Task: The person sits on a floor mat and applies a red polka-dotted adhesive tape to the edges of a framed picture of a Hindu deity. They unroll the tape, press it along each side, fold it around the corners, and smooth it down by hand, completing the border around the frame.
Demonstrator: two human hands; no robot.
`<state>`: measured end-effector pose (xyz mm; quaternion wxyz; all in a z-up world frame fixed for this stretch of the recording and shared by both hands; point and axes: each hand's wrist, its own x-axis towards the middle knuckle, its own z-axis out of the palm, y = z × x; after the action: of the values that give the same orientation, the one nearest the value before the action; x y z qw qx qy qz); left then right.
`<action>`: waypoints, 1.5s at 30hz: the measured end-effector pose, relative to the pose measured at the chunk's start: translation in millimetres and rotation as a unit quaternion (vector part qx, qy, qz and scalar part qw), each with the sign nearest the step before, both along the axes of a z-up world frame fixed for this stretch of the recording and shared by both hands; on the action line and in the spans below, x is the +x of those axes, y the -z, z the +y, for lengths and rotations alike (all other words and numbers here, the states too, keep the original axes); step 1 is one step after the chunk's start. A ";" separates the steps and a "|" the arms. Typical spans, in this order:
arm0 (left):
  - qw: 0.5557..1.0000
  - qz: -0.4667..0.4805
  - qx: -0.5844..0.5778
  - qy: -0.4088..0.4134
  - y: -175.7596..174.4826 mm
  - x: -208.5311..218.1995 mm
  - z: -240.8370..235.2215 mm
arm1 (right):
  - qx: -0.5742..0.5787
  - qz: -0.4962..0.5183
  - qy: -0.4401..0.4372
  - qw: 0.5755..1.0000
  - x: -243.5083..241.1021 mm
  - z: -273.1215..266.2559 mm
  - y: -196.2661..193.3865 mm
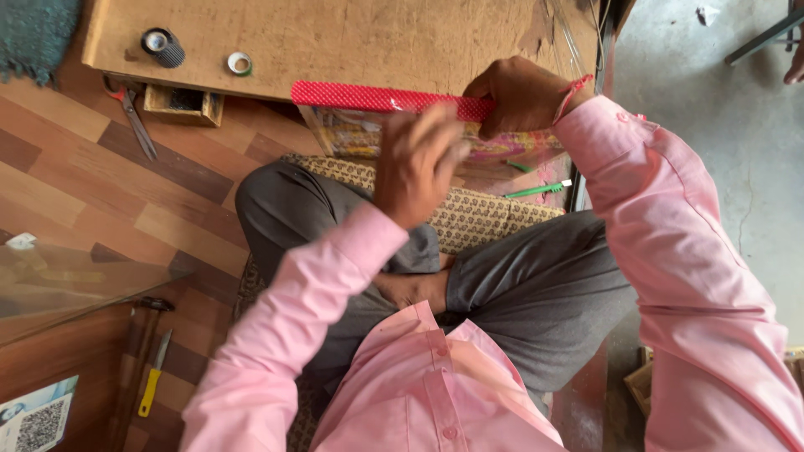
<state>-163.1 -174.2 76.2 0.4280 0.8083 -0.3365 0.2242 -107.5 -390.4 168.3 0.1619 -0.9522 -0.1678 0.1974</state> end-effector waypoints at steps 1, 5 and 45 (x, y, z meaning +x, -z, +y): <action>0.999 -0.038 0.024 -0.005 -15.8 16.5 0.8 | -0.013 -0.005 0.003 1.000 -1.1 -1.4 1.6; 0.992 0.020 0.126 0.010 -56.5 67.8 -1.4 | -0.014 -0.081 -0.007 0.997 -7.7 -3.2 3.8; 0.994 0.020 0.045 -0.098 -23.2 148.4 30.4 | 0.060 -0.537 0.059 0.839 -97.1 57.7 68.6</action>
<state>-14.7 -143.7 99.4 0.3740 0.8601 -0.2570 0.2333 -204.6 -332.7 99.7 0.1142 -0.9054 -0.1837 -0.3655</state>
